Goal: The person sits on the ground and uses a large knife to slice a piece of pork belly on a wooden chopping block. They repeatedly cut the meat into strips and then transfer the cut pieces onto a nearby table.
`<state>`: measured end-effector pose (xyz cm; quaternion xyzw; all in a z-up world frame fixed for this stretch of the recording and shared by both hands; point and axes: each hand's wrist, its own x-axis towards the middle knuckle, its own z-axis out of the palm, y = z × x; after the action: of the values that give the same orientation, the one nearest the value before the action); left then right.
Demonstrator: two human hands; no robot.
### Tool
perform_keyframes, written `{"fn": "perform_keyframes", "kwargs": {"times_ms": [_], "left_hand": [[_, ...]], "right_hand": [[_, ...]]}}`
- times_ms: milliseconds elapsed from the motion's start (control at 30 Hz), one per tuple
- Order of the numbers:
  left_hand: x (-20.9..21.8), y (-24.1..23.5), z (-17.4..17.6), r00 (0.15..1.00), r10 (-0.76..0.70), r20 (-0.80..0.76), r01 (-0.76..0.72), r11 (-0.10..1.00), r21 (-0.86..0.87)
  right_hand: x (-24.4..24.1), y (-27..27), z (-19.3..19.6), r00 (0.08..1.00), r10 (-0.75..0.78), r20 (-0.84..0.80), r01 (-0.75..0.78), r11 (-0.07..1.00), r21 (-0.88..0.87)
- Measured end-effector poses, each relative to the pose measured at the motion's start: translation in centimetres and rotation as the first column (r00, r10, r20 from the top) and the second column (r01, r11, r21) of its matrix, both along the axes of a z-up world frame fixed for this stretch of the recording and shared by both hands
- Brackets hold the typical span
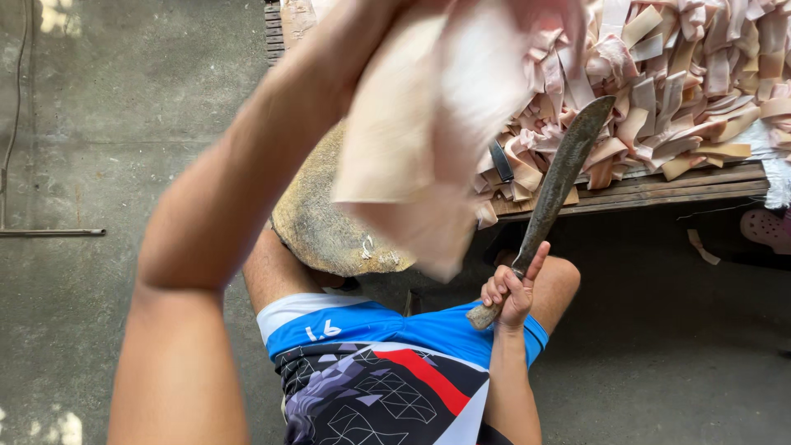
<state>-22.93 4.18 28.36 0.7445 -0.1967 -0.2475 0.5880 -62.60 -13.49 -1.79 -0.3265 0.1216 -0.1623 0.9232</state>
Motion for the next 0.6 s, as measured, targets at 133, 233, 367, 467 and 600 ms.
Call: {"fn": "perform_keyframes", "kwargs": {"times_ms": [133,233,367,467,600], "left_hand": [[-5.8,8.2,-11.7,0.783,-0.06,-0.619,-0.167,0.938,-0.303],[-10.9,15.5,-19.7,0.456,0.04,-0.889,-0.348,0.927,-0.137],[-17.1,21.8,-26.2,0.407,0.129,-0.904,-0.636,0.75,-0.179],[-18.7,22.5,-27.9,0.57,0.213,-0.794,-0.61,0.757,-0.235],[-18.2,20.8,-28.4,0.79,0.351,-0.502,-0.504,0.838,-0.208]], "right_hand": [[-1.1,-0.3,0.3,0.998,-0.009,-0.068,0.005,0.998,-0.057],[-1.9,0.3,0.7,0.981,0.019,-0.195,-0.046,0.989,-0.138],[-1.4,1.8,0.8,0.938,0.079,-0.338,-0.175,0.948,-0.264],[-0.2,3.3,0.9,0.879,0.111,-0.463,-0.293,0.893,-0.342],[1.4,4.9,2.9,0.852,0.159,-0.499,-0.466,0.663,-0.586]]}}
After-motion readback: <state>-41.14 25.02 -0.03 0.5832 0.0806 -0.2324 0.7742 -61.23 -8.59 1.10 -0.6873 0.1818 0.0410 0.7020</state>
